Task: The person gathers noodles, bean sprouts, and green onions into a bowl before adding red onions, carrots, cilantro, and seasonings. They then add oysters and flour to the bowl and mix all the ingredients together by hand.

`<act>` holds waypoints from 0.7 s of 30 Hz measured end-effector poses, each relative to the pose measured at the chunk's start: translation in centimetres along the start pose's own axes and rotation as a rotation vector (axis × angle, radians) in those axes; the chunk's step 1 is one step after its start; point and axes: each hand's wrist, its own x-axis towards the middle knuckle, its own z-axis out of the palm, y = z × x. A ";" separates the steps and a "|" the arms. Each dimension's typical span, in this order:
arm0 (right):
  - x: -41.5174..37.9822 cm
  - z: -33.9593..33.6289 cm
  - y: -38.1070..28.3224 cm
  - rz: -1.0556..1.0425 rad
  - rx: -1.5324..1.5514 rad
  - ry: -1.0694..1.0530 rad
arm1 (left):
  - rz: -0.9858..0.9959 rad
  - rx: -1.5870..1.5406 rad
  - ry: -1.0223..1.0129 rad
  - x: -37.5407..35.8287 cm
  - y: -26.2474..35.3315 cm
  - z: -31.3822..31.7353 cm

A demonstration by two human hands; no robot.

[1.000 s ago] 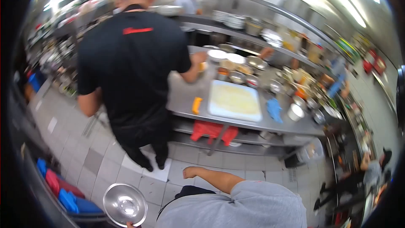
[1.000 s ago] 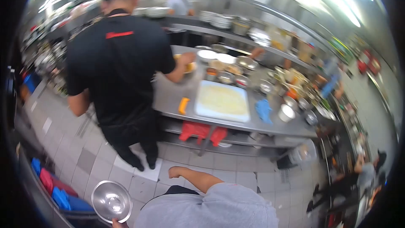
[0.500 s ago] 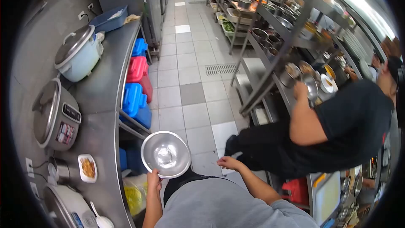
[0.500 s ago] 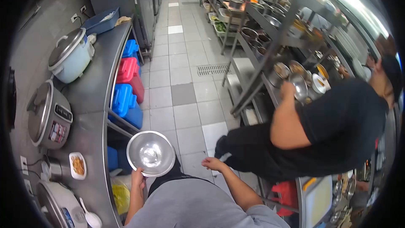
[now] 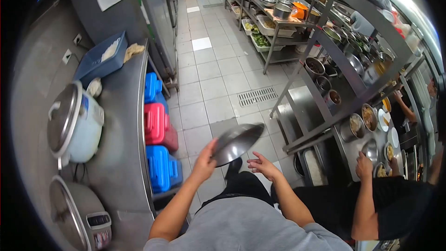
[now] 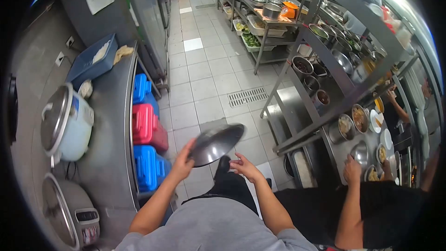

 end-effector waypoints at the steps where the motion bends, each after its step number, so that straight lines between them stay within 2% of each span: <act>1: 3.1 -0.1 -1.8 -0.038 0.073 -0.004 | -0.010 -0.026 -0.130 3.7 0.2 0.2; 2: 6.3 -1.0 -2.6 -0.050 0.074 -0.007 | 0.047 -0.024 -0.227 7.2 0.1 0.4; 3: 9.7 -2.3 -2.7 -0.158 0.332 -0.010 | 0.238 0.008 -0.262 10.9 -0.5 0.7; 4: 13.9 -3.4 -4.4 -0.268 0.587 -0.028 | 0.347 0.051 -0.267 14.6 -1.2 0.8; 6: 18.5 -4.1 -11.1 -0.286 0.696 -0.086 | 0.272 0.011 -0.265 21.4 -2.5 0.1; 7: 20.8 -5.1 -13.8 -0.221 0.619 -0.009 | 0.280 0.027 -0.250 24.6 -3.8 -0.7; 8: 22.5 -5.4 -16.8 -0.153 0.549 0.076 | 0.034 -0.158 -0.256 27.4 -5.9 -1.6; 9: 25.4 -6.1 -19.4 -0.156 0.548 0.067 | -0.213 -0.349 -0.254 30.2 -8.0 -2.5; 10: 28.6 -6.8 -21.9 -0.106 0.346 0.024 | -0.211 -0.346 -0.246 33.0 -10.2 -4.0; 12: 35.6 -7.9 -26.5 0.018 0.067 -0.038 | -0.629 -0.350 -0.472 37.6 -15.0 -8.1; 14: 41.7 -8.0 -32.9 0.149 -0.179 0.023 | -0.595 -0.433 -0.201 40.2 -19.6 -10.7; 15: 44.6 -7.8 -35.7 0.146 -0.194 0.028 | -0.722 -0.461 -0.075 40.9 -23.3 -11.9; 17: 50.8 -7.6 -40.7 0.028 -0.274 0.198 | -0.935 -0.444 0.188 40.4 -31.0 -14.0; 18: 54.3 -8.6 -41.8 0.020 -0.284 0.197 | -0.922 -0.360 0.305 37.6 -39.4 -14.3; 20: 62.5 -11.7 -42.2 -0.201 -0.079 0.278 | -0.847 0.072 0.402 32.9 -45.3 -15.1; 21: 64.7 -12.7 -44.5 -0.087 -0.111 0.346 | -0.989 0.185 0.352 31.9 -45.4 -15.7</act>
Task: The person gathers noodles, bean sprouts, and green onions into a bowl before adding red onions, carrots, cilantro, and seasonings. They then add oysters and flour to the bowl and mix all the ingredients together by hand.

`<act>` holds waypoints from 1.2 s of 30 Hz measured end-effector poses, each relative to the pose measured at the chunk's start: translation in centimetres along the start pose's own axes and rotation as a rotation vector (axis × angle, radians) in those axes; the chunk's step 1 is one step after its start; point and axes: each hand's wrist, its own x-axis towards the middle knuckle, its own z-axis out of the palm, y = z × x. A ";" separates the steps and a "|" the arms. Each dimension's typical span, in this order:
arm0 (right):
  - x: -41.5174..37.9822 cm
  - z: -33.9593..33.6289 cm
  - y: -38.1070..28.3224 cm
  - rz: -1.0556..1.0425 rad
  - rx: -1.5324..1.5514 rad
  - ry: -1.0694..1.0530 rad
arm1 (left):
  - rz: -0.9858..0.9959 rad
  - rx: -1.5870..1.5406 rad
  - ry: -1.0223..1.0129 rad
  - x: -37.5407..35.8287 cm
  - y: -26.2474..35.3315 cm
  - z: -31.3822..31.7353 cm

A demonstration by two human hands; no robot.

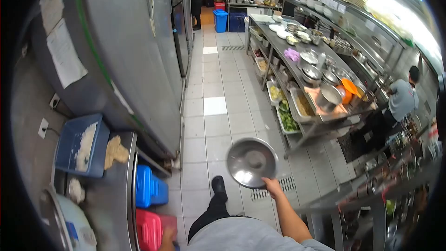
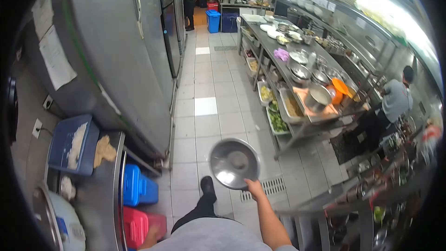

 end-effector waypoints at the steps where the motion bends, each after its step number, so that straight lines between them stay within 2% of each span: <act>1: 1.8 -1.1 -1.8 0.117 -0.056 0.062 | -0.164 0.091 -0.066 -0.2 0.2 -0.6; 2: 3.9 -2.1 -3.1 0.083 -0.202 0.156 | -0.284 0.135 -0.115 0.1 1.0 -1.1; 3: 7.7 -4.4 -0.9 -0.091 -0.357 0.196 | -0.379 0.161 -0.162 1.1 2.7 -1.6; 4: 12.3 -7.7 4.6 -0.184 -0.499 0.358 | -0.411 0.186 -0.204 3.3 5.4 -1.6; 5: 13.5 -11.1 6.9 0.000 -0.718 0.409 | -0.409 0.229 -0.252 6.0 8.1 -1.6; 6: 16.7 -16.2 12.7 0.287 -0.707 0.347 | -0.357 0.290 -0.305 9.8 10.9 -1.5; 7: 11.9 -14.5 4.6 0.352 -1.002 0.387 | -0.255 0.393 -0.372 14.4 13.0 -1.1; 8: 13.3 -17.6 8.1 0.652 -0.940 0.347 | -0.052 0.546 -0.445 20.3 15.8 -0.9; 9: 13.3 -19.6 12.0 0.682 -0.951 0.440 | 0.231 0.750 -0.521 26.7 18.8 -0.5; 10: 13.6 -19.5 11.3 0.705 -0.931 0.426 | 0.507 0.898 -0.536 33.3 22.8 0.1; 11: 13.6 -19.3 10.1 0.873 -0.602 0.449 | 0.671 0.929 -0.492 39.9 27.2 1.0; 12: 14.4 -18.3 9.0 1.025 -0.266 0.467 | 0.752 0.874 -0.435 46.2 31.4 1.9; 13: 16.2 -17.1 8.2 1.043 -0.248 0.464 | 0.255 0.129 -0.230 50.4 38.4 3.5; 14: 18.3 -16.3 7.5 0.978 -0.151 0.448 | -0.052 -0.192 -0.345 52.7 48.5 3.3; 16: 25.3 -15.0 3.7 0.911 -0.049 0.439 | 0.093 -0.290 -0.322 60.9 61.2 5.3; 18: 34.3 -13.2 -1.9 0.737 -0.678 0.123 | 0.199 -0.314 -0.337 66.0 72.1 7.2; 20: 44.3 -11.2 -6.6 0.626 -0.734 0.482 | 0.226 -0.271 -0.364 69.8 78.0 9.3; 21: 50.7 -11.3 -9.0 0.556 -0.737 0.428 | 0.269 -0.236 -0.393 72.2 81.9 10.0; 22: 56.1 -11.0 -10.7 0.501 -0.741 0.366 | 0.264 -0.230 -0.386 73.9 84.1 10.2; 24: 68.4 -10.5 -16.0 0.347 -0.926 0.120 | 0.184 -0.045 -0.512 76.1 85.9 11.3; 25: 71.9 -7.4 -25.5 0.532 -0.539 0.240 | 0.157 -0.015 -0.534 77.6 86.0 11.3; 26: 76.9 -5.6 -29.8 0.401 -0.414 0.273 | 0.130 0.013 -0.556 79.0 85.7 11.1; 27: 81.7 -4.1 -34.2 0.238 -0.439 0.289 | 0.034 -0.092 -0.511 79.9 85.2 10.7; 29: 92.2 -2.0 -39.9 0.117 -0.626 0.354 | -0.150 -0.280 -0.433 81.4 83.7 9.8; 31: 99.4 0.6 -48.3 -0.191 -0.657 0.250 | -0.322 -0.333 -0.380 83.6 79.6 9.3; 32: 102.0 2.2 -52.0 -0.194 -0.661 0.246 | -0.195 -0.166 -0.481 85.6 75.6 8.6; 33: 104.7 3.8 -55.3 -0.079 -0.503 0.199 | -0.204 -0.043 -0.454 86.2 75.3 8.1; 34: 107.8 5.0 -57.8 0.032 -0.342 0.158 | -0.112 0.150 -0.432 87.0 75.6 7.6; 36: 112.7 6.6 -60.8 0.013 -0.428 0.174 | 0.026 0.353 -0.400 90.1 77.7 6.9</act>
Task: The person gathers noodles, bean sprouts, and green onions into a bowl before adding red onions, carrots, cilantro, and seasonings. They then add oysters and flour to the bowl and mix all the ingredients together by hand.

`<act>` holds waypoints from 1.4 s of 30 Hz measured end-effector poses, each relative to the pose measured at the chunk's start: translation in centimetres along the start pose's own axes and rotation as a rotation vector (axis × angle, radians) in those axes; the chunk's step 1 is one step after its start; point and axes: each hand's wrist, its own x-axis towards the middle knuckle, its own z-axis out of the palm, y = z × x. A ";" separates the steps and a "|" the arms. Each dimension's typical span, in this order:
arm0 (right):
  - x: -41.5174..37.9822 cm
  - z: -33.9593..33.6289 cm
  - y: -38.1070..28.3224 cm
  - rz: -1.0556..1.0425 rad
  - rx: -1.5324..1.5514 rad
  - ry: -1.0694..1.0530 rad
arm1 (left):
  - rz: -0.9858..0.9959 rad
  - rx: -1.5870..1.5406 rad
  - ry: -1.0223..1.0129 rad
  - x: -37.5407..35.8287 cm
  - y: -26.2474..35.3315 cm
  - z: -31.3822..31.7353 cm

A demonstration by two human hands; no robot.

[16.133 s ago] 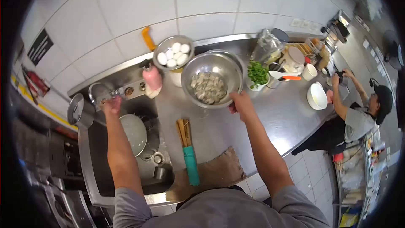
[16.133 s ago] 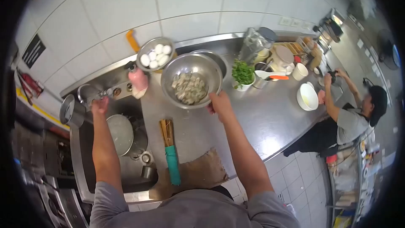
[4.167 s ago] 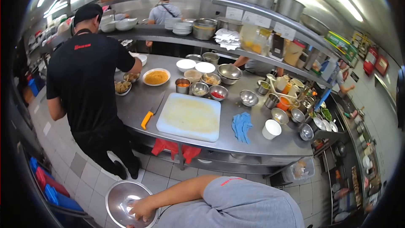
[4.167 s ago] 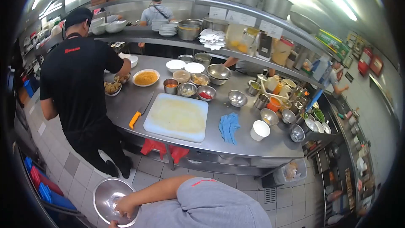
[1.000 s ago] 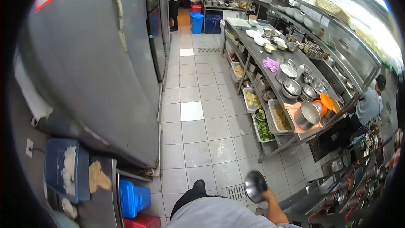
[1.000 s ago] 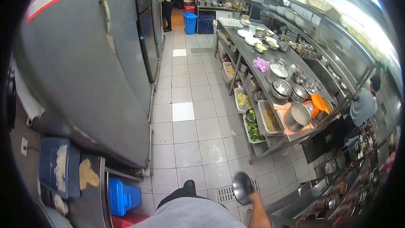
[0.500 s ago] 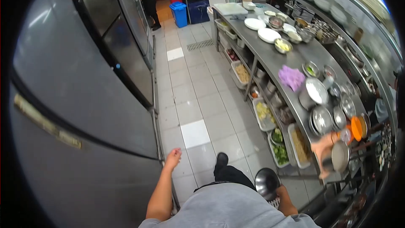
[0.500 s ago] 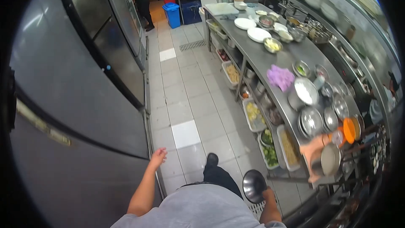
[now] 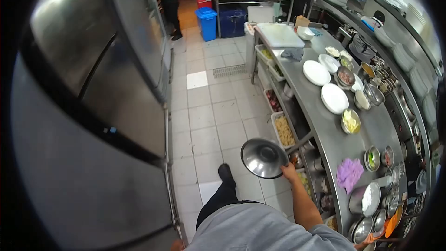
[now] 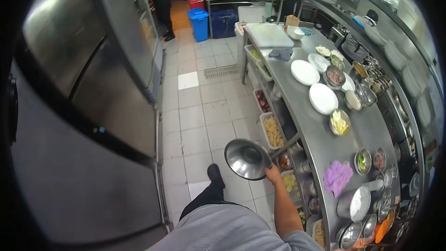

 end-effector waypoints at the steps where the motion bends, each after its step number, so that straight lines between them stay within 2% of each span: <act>1: 2.3 0.1 -1.2 -0.023 -0.092 0.006 | 0.032 0.058 0.010 1.9 1.5 -1.6; 3: 6.4 0.7 -1.1 -0.187 -0.222 0.181 | 0.190 0.161 0.048 7.2 5.1 -5.1; 5: 10.3 0.9 -0.7 0.098 -0.314 0.330 | 0.548 0.287 0.216 14.7 10.8 -9.8; 6: 11.8 0.5 -0.1 0.104 -0.323 0.318 | 0.464 0.254 0.017 18.4 13.6 -14.0; 8: 16.3 -0.7 3.5 0.419 -0.361 0.029 | -0.153 -0.030 -0.061 32.6 21.7 -18.8; 9: 16.5 -1.4 1.0 0.447 -0.281 0.021 | -0.084 -0.069 -0.020 37.9 26.6 -22.6; 10: 16.8 -2.2 -1.2 0.476 -0.201 0.016 | 0.076 0.008 0.114 42.4 33.1 -26.3; 11: 17.2 -2.9 -3.1 0.506 -0.123 0.013 | 0.261 -0.169 0.261 47.5 38.2 -28.9; 12: 19.1 -2.2 -4.1 0.538 -0.083 0.035 | 0.267 -0.348 0.310 46.3 48.3 -33.6; 13: 21.3 -1.5 -4.4 0.570 -0.043 0.059 | 0.311 -0.461 0.215 50.1 53.3 -36.5; 14: 23.4 -0.8 -4.8 0.602 -0.003 0.085 | 0.366 -0.548 0.185 50.5 59.9 -39.9; 16: 28.2 0.5 -8.6 0.377 0.042 0.059 | 0.523 -0.411 0.193 54.1 69.0 -45.7; 19: 37.5 1.6 -15.9 0.253 -0.058 0.068 | 0.511 -0.504 0.155 60.7 78.9 -54.3; 20: 40.9 1.5 -18.7 0.240 -0.067 0.042 | 0.468 -0.655 0.156 63.0 81.1 -56.9; 21: 44.5 1.6 -21.4 0.318 -0.094 -0.001 | 0.426 -0.805 0.157 65.0 82.5 -59.3; 23: 53.7 1.7 -27.9 0.449 -0.144 -0.064 | 0.383 -0.824 0.239 69.1 85.2 -64.6; 25: 62.6 2.6 -32.0 0.091 -0.478 -0.016 | 0.325 -0.839 0.298 71.6 87.3 -70.0; 26: 66.4 3.3 -35.6 0.041 -0.459 -0.061 | 0.339 -0.852 0.357 71.9 88.5 -73.1; 28: 71.5 4.3 -49.7 -0.032 -0.622 -0.049 | 0.397 -0.868 0.507 75.4 89.0 -78.6; 30: 78.1 6.7 -56.2 -0.320 -0.373 0.048 | 0.423 -0.834 0.700 78.8 89.8 -85.3; 31: 81.5 8.3 -58.3 -0.319 -0.378 0.049 | 0.398 -0.803 0.795 79.1 90.9 -88.8; 33: 88.4 11.2 -62.9 -0.346 -0.046 -0.027 | 0.488 -0.808 1.026 83.0 91.0 -96.0; 34: 90.6 12.0 -65.5 -0.353 -0.047 -0.016 | 0.512 -0.799 1.071 84.6 91.3 -99.6; 36: 91.5 14.3 -71.5 -0.056 0.281 -0.265 | 0.535 -0.818 1.101 86.7 92.6 -105.6; 38: 94.6 16.4 -73.6 0.096 0.366 -0.260 | 0.522 -0.847 1.100 89.0 94.7 -110.8; 39: 97.0 17.4 -73.5 0.154 0.253 -0.253 | 0.512 -0.845 1.120 90.7 95.5 -113.2; 40: 97.8 17.6 -75.3 0.173 0.185 -0.261 | 0.498 -0.874 1.109 92.5 96.1 -115.6; 41: 97.9 17.7 -78.0 0.091 0.232 -0.273 | 0.424 -0.808 1.194 96.4 95.2 -118.9; 42: 99.2 18.0 -78.7 0.053 0.340 -0.270 | 0.343 -0.637 1.363 99.1 95.7 -121.4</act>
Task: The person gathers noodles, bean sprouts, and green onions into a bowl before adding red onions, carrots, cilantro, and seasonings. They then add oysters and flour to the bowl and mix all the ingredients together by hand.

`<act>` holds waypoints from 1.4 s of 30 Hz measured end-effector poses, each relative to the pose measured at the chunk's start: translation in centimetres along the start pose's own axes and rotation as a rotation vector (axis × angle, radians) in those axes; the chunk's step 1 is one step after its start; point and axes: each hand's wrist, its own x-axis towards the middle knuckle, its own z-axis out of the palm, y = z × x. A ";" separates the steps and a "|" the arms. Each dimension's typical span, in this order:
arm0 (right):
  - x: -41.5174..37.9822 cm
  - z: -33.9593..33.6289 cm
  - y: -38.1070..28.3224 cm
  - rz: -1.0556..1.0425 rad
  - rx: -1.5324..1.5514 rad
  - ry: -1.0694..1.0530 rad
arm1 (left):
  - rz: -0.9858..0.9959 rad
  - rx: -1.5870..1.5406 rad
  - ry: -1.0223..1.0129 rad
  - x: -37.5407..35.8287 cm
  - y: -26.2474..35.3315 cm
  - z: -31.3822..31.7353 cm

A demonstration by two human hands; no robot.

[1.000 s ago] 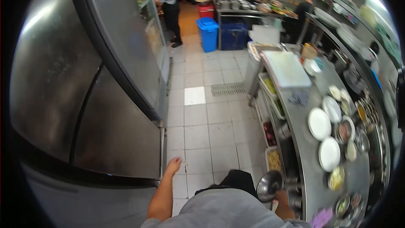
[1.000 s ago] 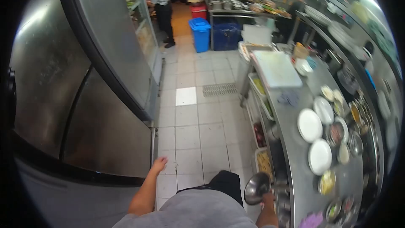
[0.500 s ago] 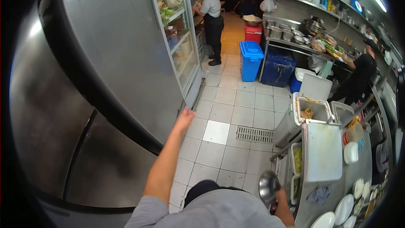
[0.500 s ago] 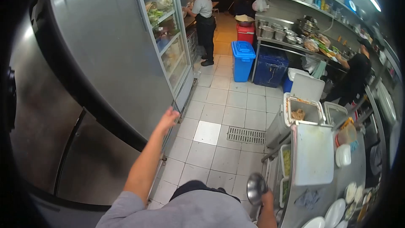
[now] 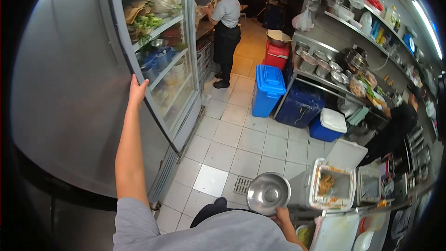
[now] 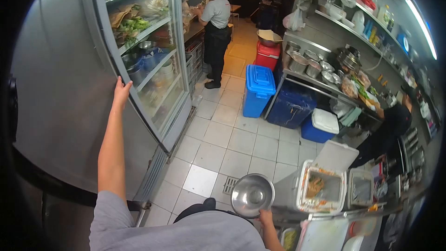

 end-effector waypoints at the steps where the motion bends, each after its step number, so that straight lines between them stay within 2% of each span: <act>1: 1.3 -0.1 -1.4 0.006 -0.013 -0.010 | 0.087 0.191 0.116 2.2 -0.8 1.5; 2: 2.6 -0.2 -2.8 0.081 0.019 -0.007 | 0.078 0.205 0.128 4.4 -2.7 3.1; 4: 5.4 0.5 -7.0 0.140 0.040 -0.023 | 0.064 0.465 0.497 8.7 -5.6 6.2; 5: 6.3 1.3 -9.2 0.116 0.029 -0.021 | 0.057 0.466 0.519 9.6 -5.2 6.3; 7: 10.9 2.8 -12.2 0.083 0.012 -0.033 | -0.162 0.045 0.602 9.9 -3.8 5.9; 9: 17.0 3.7 -14.2 0.018 -0.237 -0.062 | -0.241 -0.078 0.594 10.1 -4.2 6.0; 11: 23.8 5.1 -16.7 -0.169 -0.622 -0.140 | -0.307 -0.039 0.560 10.2 -4.4 5.4; 13: 26.6 8.2 -24.0 -0.286 -0.651 -0.329 | -0.350 -0.022 0.570 8.5 -1.1 6.2; 15: 30.3 11.3 -30.4 -0.285 -0.711 -0.488 | -0.340 -0.027 0.563 7.7 -0.8 6.9; 17: 35.0 14.0 -35.2 -0.358 -0.634 -0.696 | -0.412 -0.001 0.616 5.7 -0.6 8.4; 21: 38.3 20.8 -48.6 -0.451 -0.891 -0.862 | -0.287 -0.264 0.461 -3.6 4.2 14.4; 22: 39.2 22.6 -50.6 -0.454 -0.990 -0.934 | -0.314 -0.216 0.398 -6.6 4.9 16.7; 23: 40.0 24.3 -52.3 -0.460 -1.093 -1.010 | -0.346 -0.170 0.339 -10.2 5.2 18.6; 24: 40.4 26.0 -53.6 -0.464 -1.118 -1.048 | -0.476 -0.244 0.222 -14.3 3.0 20.6; 25: 40.5 28.0 -54.4 -0.557 -1.176 -1.106 | -0.500 -0.359 0.068 -18.8 2.5 23.1; 26: 40.4 29.6 -54.5 -0.651 -1.231 -1.172 | -0.617 -0.430 -0.136 -22.8 2.4 25.7; 27: 40.4 31.0 -53.9 -0.649 -1.260 -1.230 | -0.715 -0.605 -0.225 -27.6 0.2 28.7; 29: 40.0 33.4 -51.9 -0.674 -1.111 -1.472 | -0.886 -0.601 -0.076 -32.7 2.7 35.2; 30: 38.6 34.7 -51.8 -0.443 -1.210 -1.663 | -1.068 -0.544 0.019 -34.6 3.1 36.4; 31: 39.0 35.2 -50.8 -0.420 -1.255 -1.710 | -1.252 -0.491 0.106 -36.5 2.8 37.6; 32: 40.1 36.2 -49.8 -0.089 -1.091 -1.743 | -1.155 -0.591 0.376 -39.1 1.1 39.6; 33: 41.4 37.7 -49.0 0.230 -0.915 -1.727 | -1.170 -0.602 0.422 -40.7 1.4 39.5; 34: 43.3 38.6 -48.9 0.440 -0.773 -1.754 | -1.236 -0.608 0.473 -42.2 1.8 38.8; 35: 45.8 39.5 -48.2 0.291 -0.919 -1.632 | -1.303 -0.613 0.517 -43.7 2.0 38.2; 36: 48.3 40.1 -47.5 0.138 -1.050 -1.498 | -1.158 -0.822 0.811 -46.3 -0.7 39.7; 38: 51.9 40.4 -47.7 -0.139 -1.281 -1.294 | -1.088 -0.952 1.093 -47.6 0.4 39.4; 39: 54.5 41.0 -47.2 -0.179 -1.465 -1.265 | -1.087 -1.005 1.214 -49.1 -0.6 39.2; 40: 57.9 41.6 -45.9 -0.223 -1.643 -1.229 | -1.097 -1.009 1.223 -50.6 -1.5 39.2; 42: 66.0 41.2 -40.9 -0.318 -1.818 -1.154 | -1.013 -1.176 1.578 -53.0 -3.9 39.0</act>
